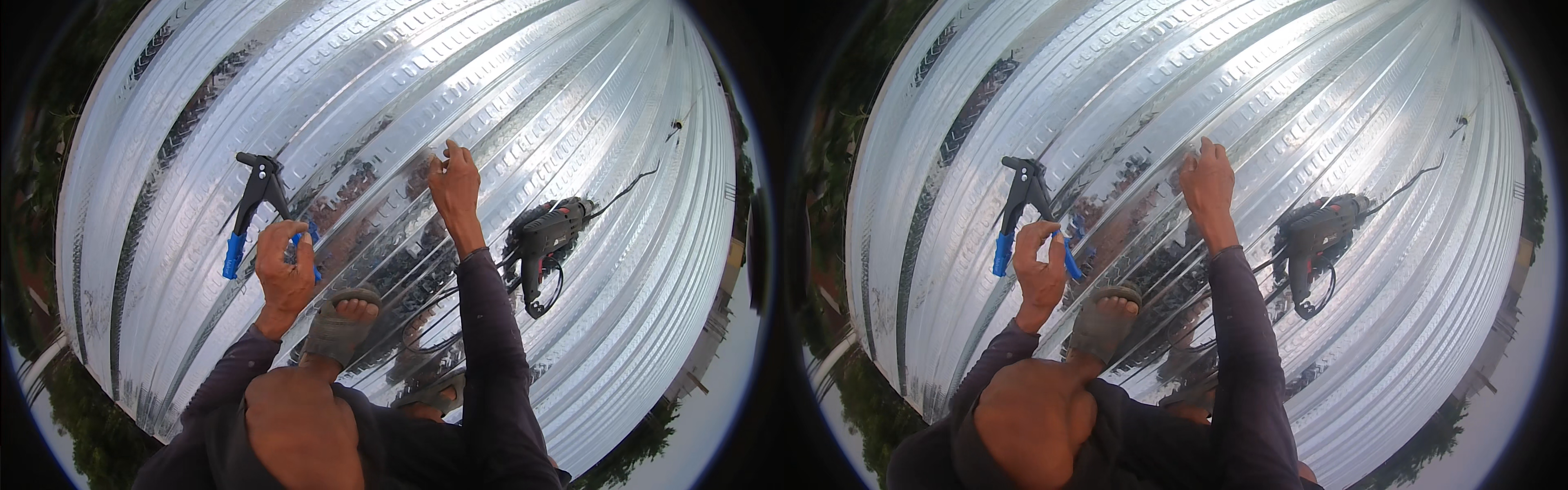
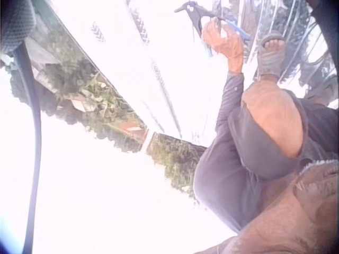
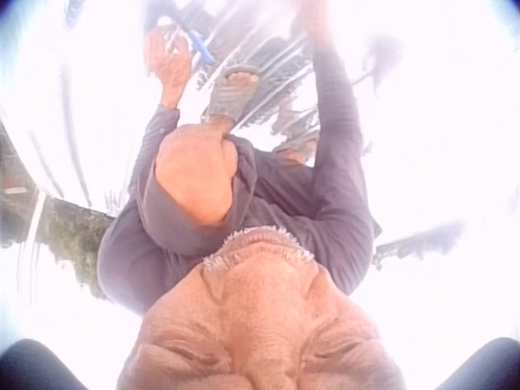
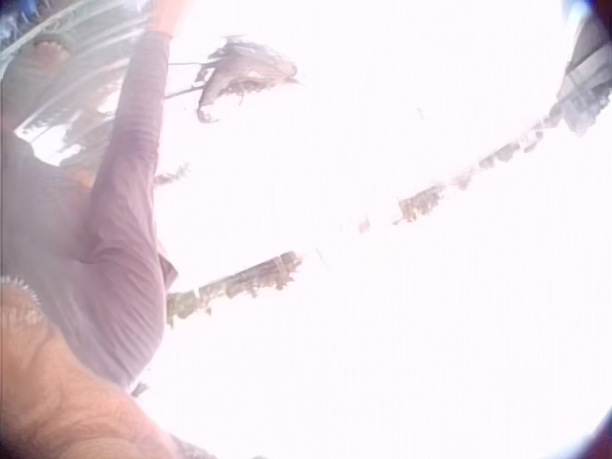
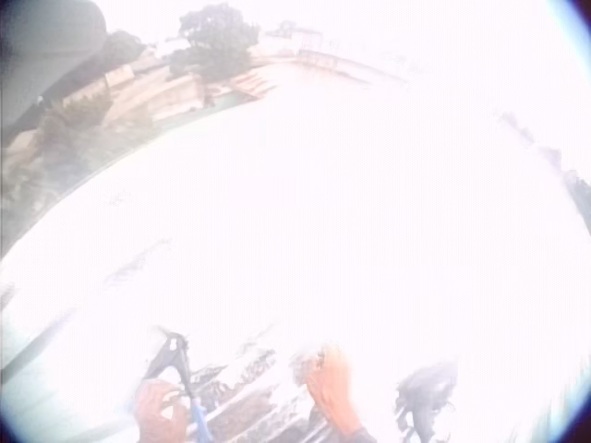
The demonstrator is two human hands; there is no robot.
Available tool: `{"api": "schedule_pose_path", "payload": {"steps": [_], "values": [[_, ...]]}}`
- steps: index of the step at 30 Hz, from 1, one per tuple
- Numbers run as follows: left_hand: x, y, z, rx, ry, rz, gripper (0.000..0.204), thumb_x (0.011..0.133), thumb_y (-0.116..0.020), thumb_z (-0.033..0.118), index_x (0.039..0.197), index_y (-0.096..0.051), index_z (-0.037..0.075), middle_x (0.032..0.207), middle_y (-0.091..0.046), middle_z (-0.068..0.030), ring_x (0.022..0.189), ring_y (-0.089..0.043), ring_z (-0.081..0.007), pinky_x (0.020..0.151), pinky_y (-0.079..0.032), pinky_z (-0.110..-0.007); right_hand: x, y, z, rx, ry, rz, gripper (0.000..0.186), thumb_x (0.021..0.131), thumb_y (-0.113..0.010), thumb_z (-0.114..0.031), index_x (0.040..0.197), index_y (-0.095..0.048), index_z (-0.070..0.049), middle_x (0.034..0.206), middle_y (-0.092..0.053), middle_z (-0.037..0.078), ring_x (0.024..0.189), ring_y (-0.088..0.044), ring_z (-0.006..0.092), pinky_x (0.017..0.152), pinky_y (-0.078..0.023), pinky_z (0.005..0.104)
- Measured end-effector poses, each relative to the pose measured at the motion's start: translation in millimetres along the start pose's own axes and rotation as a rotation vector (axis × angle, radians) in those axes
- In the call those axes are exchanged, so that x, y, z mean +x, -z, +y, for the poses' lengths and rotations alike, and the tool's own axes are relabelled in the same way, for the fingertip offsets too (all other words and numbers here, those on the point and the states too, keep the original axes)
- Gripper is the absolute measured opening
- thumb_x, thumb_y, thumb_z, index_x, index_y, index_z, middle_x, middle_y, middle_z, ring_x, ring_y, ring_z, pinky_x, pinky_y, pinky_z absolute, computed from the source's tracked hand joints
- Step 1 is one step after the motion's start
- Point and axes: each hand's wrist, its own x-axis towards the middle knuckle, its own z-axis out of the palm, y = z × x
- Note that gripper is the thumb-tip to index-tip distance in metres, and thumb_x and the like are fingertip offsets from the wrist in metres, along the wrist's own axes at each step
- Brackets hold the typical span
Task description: The person is installing metal roof sheets on a corrugated roof. They use a power drill to fasten screws into the roof and a crimping tool to secure the seams between sheets. The person moves along the roof surface while working.
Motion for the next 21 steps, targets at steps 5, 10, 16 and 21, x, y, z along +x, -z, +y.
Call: {"api": "schedule_pose_path", "payload": {"steps": [5, 10, 16, 21], "values": [[12, 42, -63, 0.511, 0.239, 0.036, 0.032, 0.085, -0.070, 0.011, 0.117, -0.066, 0.006, 0.109, -0.062, -0.0133, 0.111, -0.058, -0.0344, 0.094, -0.047, -0.048, -84, -59, -82, 0.479, -0.021, -0.358, 0.047, 0.091, -0.075, -0.028, 0.122, -0.066, 0.006, 0.093, -0.073, 0.019, 0.083, -0.073, 0.0258, 0.076, -0.058, 0.0365], [11, 40, -107, 0.602, 0.181, 0.006, 0.027, 0.090, -0.066, 0.014, 0.115, -0.066, 0.004, 0.104, -0.062, -0.0145, 0.101, -0.061, -0.0347, 0.085, -0.051, -0.048, -136, -115, -159, 0.553, -0.139, -0.475, 0.053, 0.089, -0.074, -0.022, 0.130, -0.060, 0.008, 0.098, -0.072, 0.020, 0.083, -0.073, 0.0251, 0.075, -0.056, 0.0370], [13, 8, -9, 0.036, 0.140, 0.002, 0.021, 0.094, -0.060, 0.011, 0.112, -0.062, 0.000, 0.096, -0.061, -0.0192, 0.085, -0.064, -0.0392, 0.075, -0.050, -0.046, -104, 13, -132, 0.655, -0.016, -0.448, 0.053, 0.088, -0.073, -0.021, 0.130, -0.059, 0.009, 0.083, -0.070, 0.019, 0.073, -0.067, 0.0237, 0.069, -0.052, 0.0364], [33, -107, 40, -0.900, 0.515, -0.647, 0.045, 0.095, -0.062, 0.025, 0.127, -0.058, -0.006, 0.103, -0.072, -0.0198, 0.092, -0.071, -0.0329, 0.082, -0.054, -0.040, -76, 119, -74, 0.442, -0.327, -0.406, 0.051, 0.099, -0.065, -0.021, 0.143, -0.056, 0.003, 0.074, -0.052, -0.002, 0.062, -0.045, 0.0049, 0.053, -0.037, 0.0240]]}}
